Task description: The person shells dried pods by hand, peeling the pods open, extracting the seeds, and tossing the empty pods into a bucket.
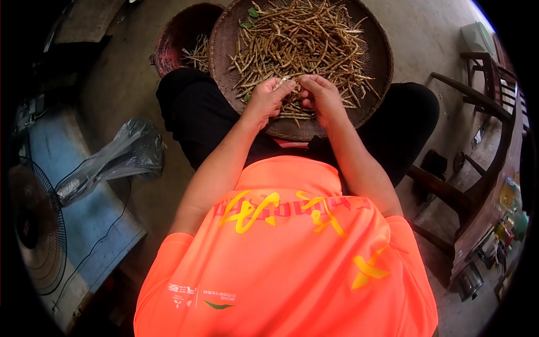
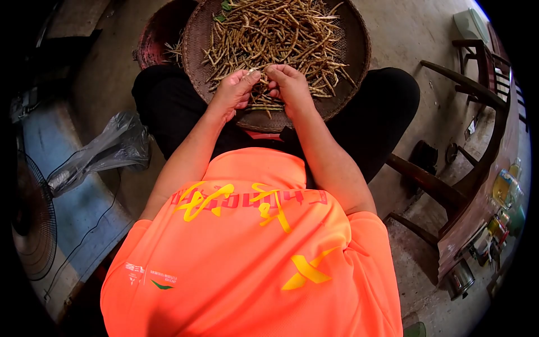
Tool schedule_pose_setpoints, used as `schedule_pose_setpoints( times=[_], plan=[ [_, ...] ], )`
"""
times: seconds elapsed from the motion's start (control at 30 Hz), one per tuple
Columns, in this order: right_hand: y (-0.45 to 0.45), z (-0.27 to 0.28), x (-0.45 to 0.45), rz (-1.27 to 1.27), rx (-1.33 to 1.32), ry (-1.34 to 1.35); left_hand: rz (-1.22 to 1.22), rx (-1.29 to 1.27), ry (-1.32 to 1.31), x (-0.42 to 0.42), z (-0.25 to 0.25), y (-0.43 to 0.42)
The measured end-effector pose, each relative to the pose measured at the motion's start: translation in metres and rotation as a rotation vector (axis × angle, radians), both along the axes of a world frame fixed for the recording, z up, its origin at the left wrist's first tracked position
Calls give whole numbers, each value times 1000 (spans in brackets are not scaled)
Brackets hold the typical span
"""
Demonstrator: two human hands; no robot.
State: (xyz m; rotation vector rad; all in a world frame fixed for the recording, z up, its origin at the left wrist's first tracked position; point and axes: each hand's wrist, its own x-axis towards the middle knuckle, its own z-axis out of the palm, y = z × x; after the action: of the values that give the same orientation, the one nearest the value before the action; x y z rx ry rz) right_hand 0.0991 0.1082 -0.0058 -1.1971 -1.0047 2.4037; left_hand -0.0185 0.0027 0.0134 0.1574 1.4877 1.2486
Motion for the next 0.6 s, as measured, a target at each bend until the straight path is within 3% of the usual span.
schedule_pose_setpoints(
  times=[0.33, 0.6],
  plan=[
    [-3, -10, 0, 26, -167, 120, -70, 63, 23, 1, 2, 1],
    [-4, -2, -2, 67, -148, 56, -24, 87, -48, -2, -6, -3]
  ],
)
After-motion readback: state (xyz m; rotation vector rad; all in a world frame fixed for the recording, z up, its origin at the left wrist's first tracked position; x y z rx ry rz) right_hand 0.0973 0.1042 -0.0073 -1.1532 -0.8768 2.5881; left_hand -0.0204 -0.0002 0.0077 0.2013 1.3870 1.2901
